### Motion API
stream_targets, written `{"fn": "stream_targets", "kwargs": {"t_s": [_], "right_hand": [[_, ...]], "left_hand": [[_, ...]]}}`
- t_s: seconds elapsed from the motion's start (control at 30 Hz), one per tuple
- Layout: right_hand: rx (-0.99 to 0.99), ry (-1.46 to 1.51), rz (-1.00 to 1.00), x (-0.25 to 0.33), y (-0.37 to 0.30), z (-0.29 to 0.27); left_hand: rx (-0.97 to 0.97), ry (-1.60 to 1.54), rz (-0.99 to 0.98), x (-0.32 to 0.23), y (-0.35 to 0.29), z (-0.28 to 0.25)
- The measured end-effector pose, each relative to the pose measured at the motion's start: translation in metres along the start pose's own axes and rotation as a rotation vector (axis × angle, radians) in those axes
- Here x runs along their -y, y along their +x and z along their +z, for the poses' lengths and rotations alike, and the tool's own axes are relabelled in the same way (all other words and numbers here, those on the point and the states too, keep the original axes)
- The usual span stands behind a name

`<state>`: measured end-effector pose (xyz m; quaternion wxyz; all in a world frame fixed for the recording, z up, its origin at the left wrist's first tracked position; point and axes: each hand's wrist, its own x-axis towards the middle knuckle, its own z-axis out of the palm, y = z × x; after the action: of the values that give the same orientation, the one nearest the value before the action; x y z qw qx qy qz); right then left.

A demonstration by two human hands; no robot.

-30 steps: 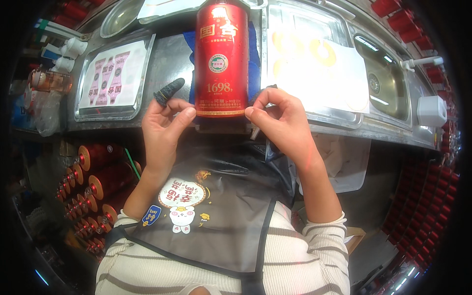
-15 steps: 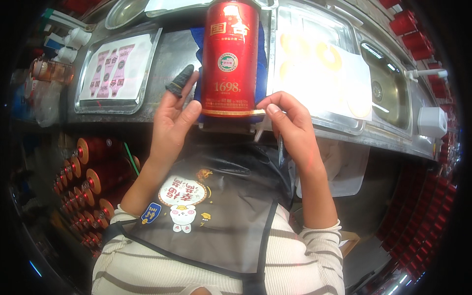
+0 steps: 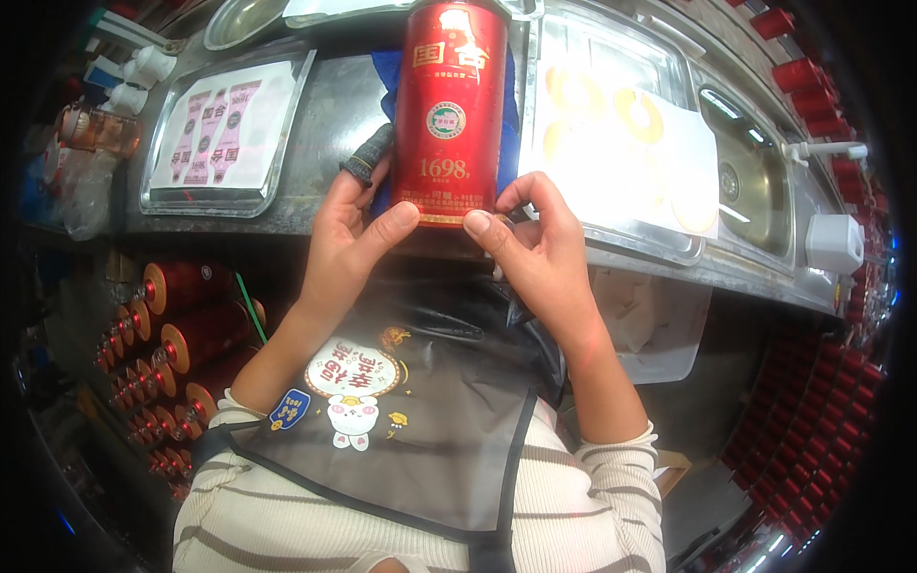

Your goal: The person picks up red cylindrical bottles, wipes them with a blue cloth, and applies circular labels to the necks. They rotate the bottles to align the labels and smooth them down, then place the finished bottles on a nearby tray.

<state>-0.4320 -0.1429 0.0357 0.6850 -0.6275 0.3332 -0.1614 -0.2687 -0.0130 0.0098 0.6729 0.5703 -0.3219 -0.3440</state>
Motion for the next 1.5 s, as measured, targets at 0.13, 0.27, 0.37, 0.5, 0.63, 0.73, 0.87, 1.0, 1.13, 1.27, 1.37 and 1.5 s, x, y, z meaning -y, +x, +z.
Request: {"fn": "stream_targets", "kwargs": {"t_s": [0.13,0.27,0.37,0.5,0.63,0.73,0.87,1.0,1.13,1.27,1.37,1.5], "right_hand": [[-0.011,0.006,-0.015,0.0,0.001,0.002],[-0.029,0.032,-0.015,-0.002,0.005,0.001],[-0.038,-0.008,-0.006,-0.001,0.005,0.003],[-0.065,-0.09,0.009,0.003,0.002,0.005],[-0.034,-0.137,0.027,0.009,0.002,0.001],[0.013,-0.158,0.037,0.015,0.003,0.0],[0.05,-0.151,0.05,0.014,0.002,-0.001],[0.04,-0.115,0.045,0.013,0.001,0.0],[0.044,-0.104,0.048,0.011,0.001,0.0],[0.028,-0.099,0.041,0.012,0.0,0.003],[0.029,-0.115,0.063,0.014,0.0,0.003],[-0.011,-0.111,0.014,0.01,0.001,0.009]], "left_hand": [[-0.006,-0.05,-0.022,-0.001,0.0,0.002],[-0.001,-0.019,0.005,-0.002,0.0,0.002],[0.034,0.043,-0.013,-0.003,-0.001,0.002],[-0.024,0.18,0.024,0.002,-0.002,-0.001],[0.047,0.263,0.145,0.007,0.002,-0.014],[0.061,0.019,-0.103,0.002,-0.002,-0.018],[-0.083,-0.152,0.076,0.02,-0.003,-0.001],[-0.043,0.242,0.244,0.023,-0.005,-0.004],[-0.08,0.133,0.215,0.024,-0.006,-0.004],[-0.079,-0.412,0.009,0.037,-0.009,0.0],[-0.072,-0.599,-0.063,0.025,-0.01,0.0],[-0.096,-0.283,0.079,0.032,-0.008,0.007]]}}
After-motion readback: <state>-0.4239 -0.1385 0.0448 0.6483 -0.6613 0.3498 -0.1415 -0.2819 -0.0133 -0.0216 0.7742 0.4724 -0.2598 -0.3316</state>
